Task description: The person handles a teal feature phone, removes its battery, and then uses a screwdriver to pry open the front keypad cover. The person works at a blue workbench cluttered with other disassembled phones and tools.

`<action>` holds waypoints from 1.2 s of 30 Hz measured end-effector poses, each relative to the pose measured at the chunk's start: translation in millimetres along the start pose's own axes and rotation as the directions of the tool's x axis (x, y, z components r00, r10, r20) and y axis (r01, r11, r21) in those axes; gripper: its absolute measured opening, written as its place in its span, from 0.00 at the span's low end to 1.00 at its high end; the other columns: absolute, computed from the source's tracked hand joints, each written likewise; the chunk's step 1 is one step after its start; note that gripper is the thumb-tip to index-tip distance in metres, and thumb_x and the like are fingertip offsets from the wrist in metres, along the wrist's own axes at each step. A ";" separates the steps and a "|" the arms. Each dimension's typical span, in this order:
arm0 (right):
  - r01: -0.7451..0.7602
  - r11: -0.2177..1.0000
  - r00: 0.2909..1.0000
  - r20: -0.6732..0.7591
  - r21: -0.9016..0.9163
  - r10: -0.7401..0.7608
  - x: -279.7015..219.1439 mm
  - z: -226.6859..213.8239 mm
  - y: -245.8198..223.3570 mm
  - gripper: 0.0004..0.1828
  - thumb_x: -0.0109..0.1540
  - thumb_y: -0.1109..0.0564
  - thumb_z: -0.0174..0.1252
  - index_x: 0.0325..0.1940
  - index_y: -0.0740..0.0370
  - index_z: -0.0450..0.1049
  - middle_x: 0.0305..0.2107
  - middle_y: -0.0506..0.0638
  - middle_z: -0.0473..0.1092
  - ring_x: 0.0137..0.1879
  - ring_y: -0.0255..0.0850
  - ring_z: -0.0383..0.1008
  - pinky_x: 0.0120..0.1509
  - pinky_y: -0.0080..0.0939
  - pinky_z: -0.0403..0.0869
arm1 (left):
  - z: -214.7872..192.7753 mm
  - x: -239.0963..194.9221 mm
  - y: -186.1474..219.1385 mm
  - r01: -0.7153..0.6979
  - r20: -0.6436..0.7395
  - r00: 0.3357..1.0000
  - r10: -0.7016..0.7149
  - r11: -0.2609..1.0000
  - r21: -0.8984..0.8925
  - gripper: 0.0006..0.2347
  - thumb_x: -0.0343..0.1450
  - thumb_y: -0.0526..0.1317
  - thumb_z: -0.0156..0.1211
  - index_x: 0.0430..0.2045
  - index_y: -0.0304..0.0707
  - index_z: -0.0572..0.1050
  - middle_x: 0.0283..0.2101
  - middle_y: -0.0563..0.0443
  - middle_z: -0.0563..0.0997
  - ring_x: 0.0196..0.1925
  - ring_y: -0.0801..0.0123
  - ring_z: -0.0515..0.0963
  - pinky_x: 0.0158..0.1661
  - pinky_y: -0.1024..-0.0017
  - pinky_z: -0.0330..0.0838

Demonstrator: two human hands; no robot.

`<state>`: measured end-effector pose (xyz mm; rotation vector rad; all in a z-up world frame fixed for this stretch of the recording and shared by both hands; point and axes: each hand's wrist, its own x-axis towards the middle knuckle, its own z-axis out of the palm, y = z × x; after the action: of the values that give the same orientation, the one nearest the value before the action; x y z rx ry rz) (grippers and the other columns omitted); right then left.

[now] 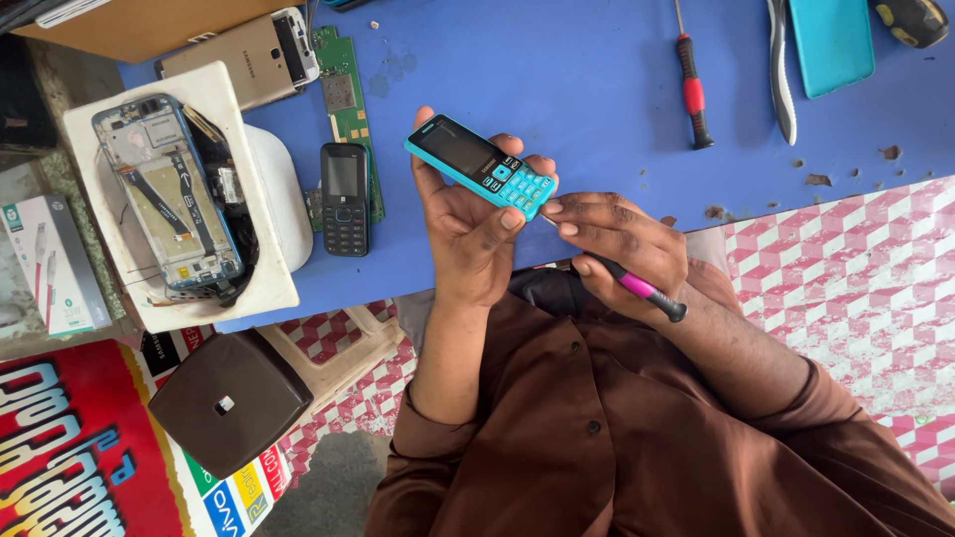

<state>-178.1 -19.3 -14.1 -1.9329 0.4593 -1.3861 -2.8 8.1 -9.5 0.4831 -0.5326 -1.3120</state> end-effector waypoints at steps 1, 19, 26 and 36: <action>-0.012 1.000 1.000 -0.007 -0.003 0.012 -0.5 0.5 -0.3 0.09 0.69 0.62 0.59 0.50 0.70 0.72 0.48 0.64 0.75 0.59 0.57 0.79 0.62 0.53 0.82 | -0.1 0.0 -0.2 -0.001 0.001 1.000 0.001 1.000 0.007 0.44 0.68 0.26 0.74 0.74 0.57 0.47 0.57 0.38 0.74 0.54 0.48 0.81 0.56 0.54 0.81; -0.543 0.803 0.839 0.208 0.248 0.503 29.2 -39.8 -17.8 0.08 0.67 0.69 0.57 0.49 0.71 0.78 0.43 0.61 0.79 0.50 0.47 0.84 0.58 0.44 0.84 | -2.8 1.0 2.2 0.051 0.046 0.998 -0.052 0.998 0.038 0.47 0.68 0.26 0.75 0.76 0.61 0.46 0.56 0.38 0.75 0.54 0.50 0.82 0.55 0.55 0.83; -0.437 0.895 0.868 0.302 0.087 0.395 48.5 -47.7 -24.3 0.09 0.66 0.68 0.59 0.50 0.68 0.79 0.46 0.57 0.79 0.53 0.47 0.83 0.59 0.41 0.83 | -3.6 0.4 3.0 0.060 0.007 0.998 -0.060 0.998 0.009 0.46 0.67 0.25 0.76 0.73 0.60 0.47 0.53 0.39 0.75 0.54 0.49 0.82 0.53 0.55 0.83; -0.169 0.981 0.970 0.160 -0.098 0.183 40.8 -19.0 -28.5 0.10 0.64 0.71 0.63 0.49 0.71 0.76 0.47 0.62 0.76 0.51 0.50 0.82 0.52 0.42 0.82 | -0.5 3.2 6.5 0.067 -0.053 0.996 -0.068 0.997 -0.033 0.46 0.68 0.23 0.73 0.73 0.61 0.46 0.53 0.38 0.74 0.53 0.48 0.81 0.51 0.55 0.83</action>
<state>-184.0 -32.2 37.2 -2.0038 0.6003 -1.0960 3.0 6.2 -5.6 0.5132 -0.4531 -1.3660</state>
